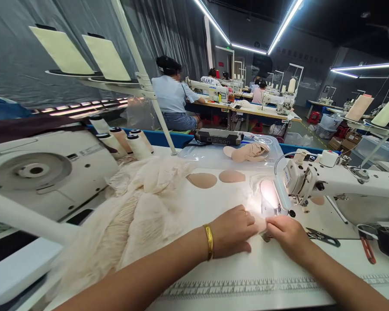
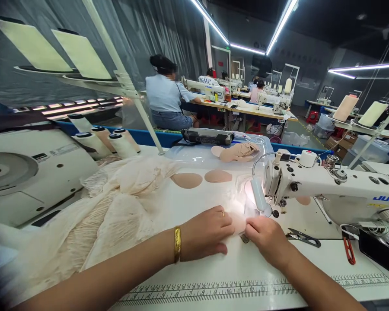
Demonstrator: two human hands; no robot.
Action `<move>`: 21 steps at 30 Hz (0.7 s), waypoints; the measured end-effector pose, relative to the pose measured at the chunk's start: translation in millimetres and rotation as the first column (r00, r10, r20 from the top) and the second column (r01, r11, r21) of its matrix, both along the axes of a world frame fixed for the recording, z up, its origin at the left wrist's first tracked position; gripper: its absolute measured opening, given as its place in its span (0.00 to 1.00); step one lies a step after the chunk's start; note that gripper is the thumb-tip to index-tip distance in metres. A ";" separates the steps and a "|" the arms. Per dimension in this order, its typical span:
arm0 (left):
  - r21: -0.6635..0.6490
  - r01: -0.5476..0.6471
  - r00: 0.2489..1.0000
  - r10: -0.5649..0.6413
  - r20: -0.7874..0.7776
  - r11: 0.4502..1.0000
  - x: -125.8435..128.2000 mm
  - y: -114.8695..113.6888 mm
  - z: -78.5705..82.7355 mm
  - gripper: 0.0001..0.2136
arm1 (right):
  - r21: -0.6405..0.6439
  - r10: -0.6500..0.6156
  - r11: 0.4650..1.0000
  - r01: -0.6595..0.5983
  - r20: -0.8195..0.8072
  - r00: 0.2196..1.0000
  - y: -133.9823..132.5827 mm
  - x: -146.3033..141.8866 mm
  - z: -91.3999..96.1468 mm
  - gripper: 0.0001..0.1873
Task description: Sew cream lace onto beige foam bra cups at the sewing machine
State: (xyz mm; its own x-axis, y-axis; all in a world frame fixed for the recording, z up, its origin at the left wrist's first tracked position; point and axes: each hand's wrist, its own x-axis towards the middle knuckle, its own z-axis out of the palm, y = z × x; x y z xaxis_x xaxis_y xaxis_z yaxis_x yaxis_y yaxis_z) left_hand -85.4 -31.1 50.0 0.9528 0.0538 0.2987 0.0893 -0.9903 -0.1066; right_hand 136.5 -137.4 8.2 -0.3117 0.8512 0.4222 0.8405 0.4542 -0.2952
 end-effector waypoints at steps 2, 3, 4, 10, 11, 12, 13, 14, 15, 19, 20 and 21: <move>-0.024 0.070 0.997 -0.070 -0.013 0.997 14.1 -1.1 -6.3 0.09 | -0.064 0.085 0.995 -0.081 0.060 0.995 6.1 16.2 -3.0 0.16; -0.023 0.073 0.997 -0.074 -0.008 0.997 21.8 -1.3 -8.9 0.07 | -0.089 0.110 0.991 -0.102 0.083 0.990 7.8 23.3 -3.4 0.17; -0.014 0.049 0.999 -0.049 -0.012 0.999 29.4 -1.4 -11.6 0.07 | -0.107 0.121 0.988 -0.110 0.099 0.988 8.6 29.4 -3.6 0.18; -0.023 -0.119 0.991 0.120 0.052 0.993 48.5 -3.0 -38.1 0.11 | 0.059 0.049 0.996 -0.060 0.166 0.985 -0.9 45.2 -6.7 0.22; -0.027 -0.104 0.990 0.106 0.094 0.994 47.4 -3.8 -41.6 0.11 | 0.059 0.043 0.997 -0.055 0.187 0.981 -3.2 45.9 -6.0 0.23; -0.024 -0.087 0.988 0.089 0.123 0.996 46.1 -4.5 -44.1 0.11 | 0.042 0.047 0.997 -0.057 0.204 0.978 -5.0 46.4 -4.6 0.23; -0.014 -0.071 0.988 0.073 0.137 0.997 45.0 -5.0 -45.7 0.11 | 0.025 0.061 0.997 -0.068 0.214 0.975 -6.3 46.9 -2.7 0.23; -0.005 -0.062 0.988 0.062 0.142 0.998 44.3 -5.3 -46.6 0.11 | 0.009 0.075 0.997 -0.079 0.215 0.974 -7.1 47.4 -0.6 0.22; 0.003 -0.061 0.988 0.060 0.141 0.998 44.2 -5.5 -47.1 0.10 | -0.004 0.086 0.996 -0.087 0.209 0.974 -7.3 47.9 1.5 0.22; 0.001 -0.097 0.987 0.097 0.131 0.995 47.8 -6.2 -47.8 0.09 | -0.046 0.098 0.995 -0.091 0.167 0.981 -6.1 49.6 7.3 0.20; 0.001 -0.105 0.986 0.104 0.130 0.994 48.9 -6.6 -48.2 0.09 | -0.056 0.100 0.994 -0.092 0.160 0.982 -5.9 49.8 8.0 0.20; 0.005 -0.111 0.985 0.110 0.131 0.994 49.8 -7.1 -48.5 0.09 | -0.064 0.102 0.994 -0.093 0.154 0.983 -5.9 50.0 8.6 0.19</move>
